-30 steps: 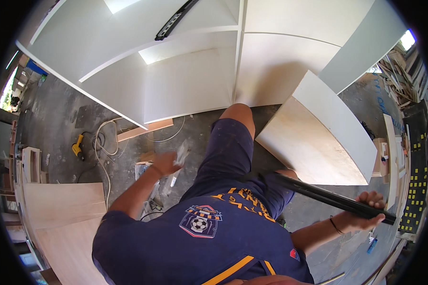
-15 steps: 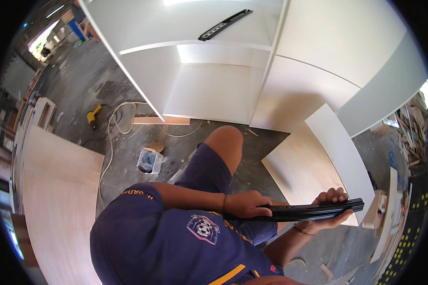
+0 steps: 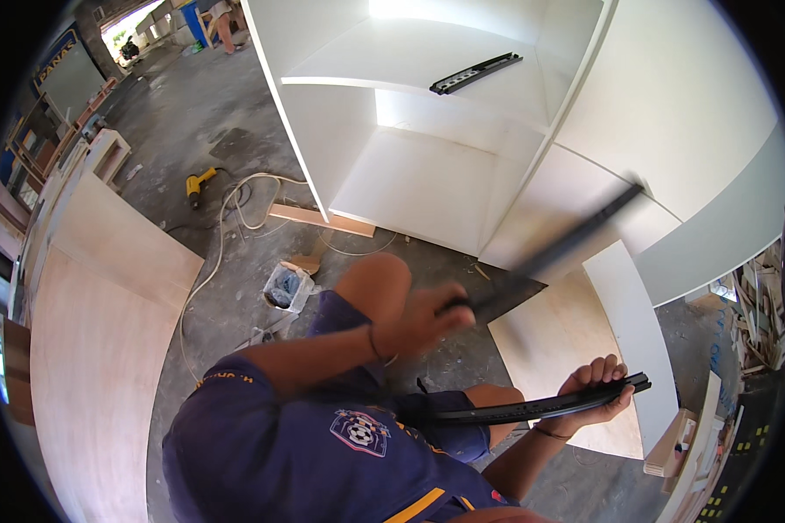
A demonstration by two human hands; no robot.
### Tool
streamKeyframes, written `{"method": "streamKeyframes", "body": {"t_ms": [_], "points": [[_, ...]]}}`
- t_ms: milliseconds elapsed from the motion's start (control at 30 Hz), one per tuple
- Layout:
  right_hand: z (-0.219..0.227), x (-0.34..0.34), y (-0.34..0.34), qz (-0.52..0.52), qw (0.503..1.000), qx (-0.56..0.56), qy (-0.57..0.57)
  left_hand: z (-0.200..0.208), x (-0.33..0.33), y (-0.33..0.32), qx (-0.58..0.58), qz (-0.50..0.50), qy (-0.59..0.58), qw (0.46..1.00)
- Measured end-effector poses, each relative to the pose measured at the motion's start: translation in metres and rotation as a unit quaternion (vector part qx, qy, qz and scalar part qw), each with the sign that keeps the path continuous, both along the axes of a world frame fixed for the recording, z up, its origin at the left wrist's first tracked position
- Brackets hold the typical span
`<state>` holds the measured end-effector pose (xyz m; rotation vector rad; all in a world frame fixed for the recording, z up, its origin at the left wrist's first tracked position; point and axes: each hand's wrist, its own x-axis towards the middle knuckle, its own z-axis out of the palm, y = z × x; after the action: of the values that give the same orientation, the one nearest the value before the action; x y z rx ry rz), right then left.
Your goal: The person attaches metal drawer slides to wooden cabinet components using a power drill and screws.
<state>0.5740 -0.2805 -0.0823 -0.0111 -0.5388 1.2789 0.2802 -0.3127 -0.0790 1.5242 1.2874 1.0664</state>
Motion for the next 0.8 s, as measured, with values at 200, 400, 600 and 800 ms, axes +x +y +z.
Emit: {"method": "streamKeyframes", "body": {"t_ms": [200,400,600,800], "points": [[0.013,0.023,-0.02,-0.085,0.995,-0.007,-0.06,0.058,-0.117,0.071,0.073,0.237,0.094,0.964],[0.002,0.01,-0.027,-0.173,0.984,-0.041,-0.031,0.126,-0.247,0.194,0.112,0.207,0.358,0.904],[0.008,-0.004,-0.044,-0.278,0.956,-0.075,-0.049,0.136,-0.302,0.319,-0.004,0.156,0.441,0.884],[0.02,-0.002,-0.065,-0.359,0.927,-0.095,-0.047,0.102,-0.328,0.399,0.09,0.165,0.531,0.826]]}}
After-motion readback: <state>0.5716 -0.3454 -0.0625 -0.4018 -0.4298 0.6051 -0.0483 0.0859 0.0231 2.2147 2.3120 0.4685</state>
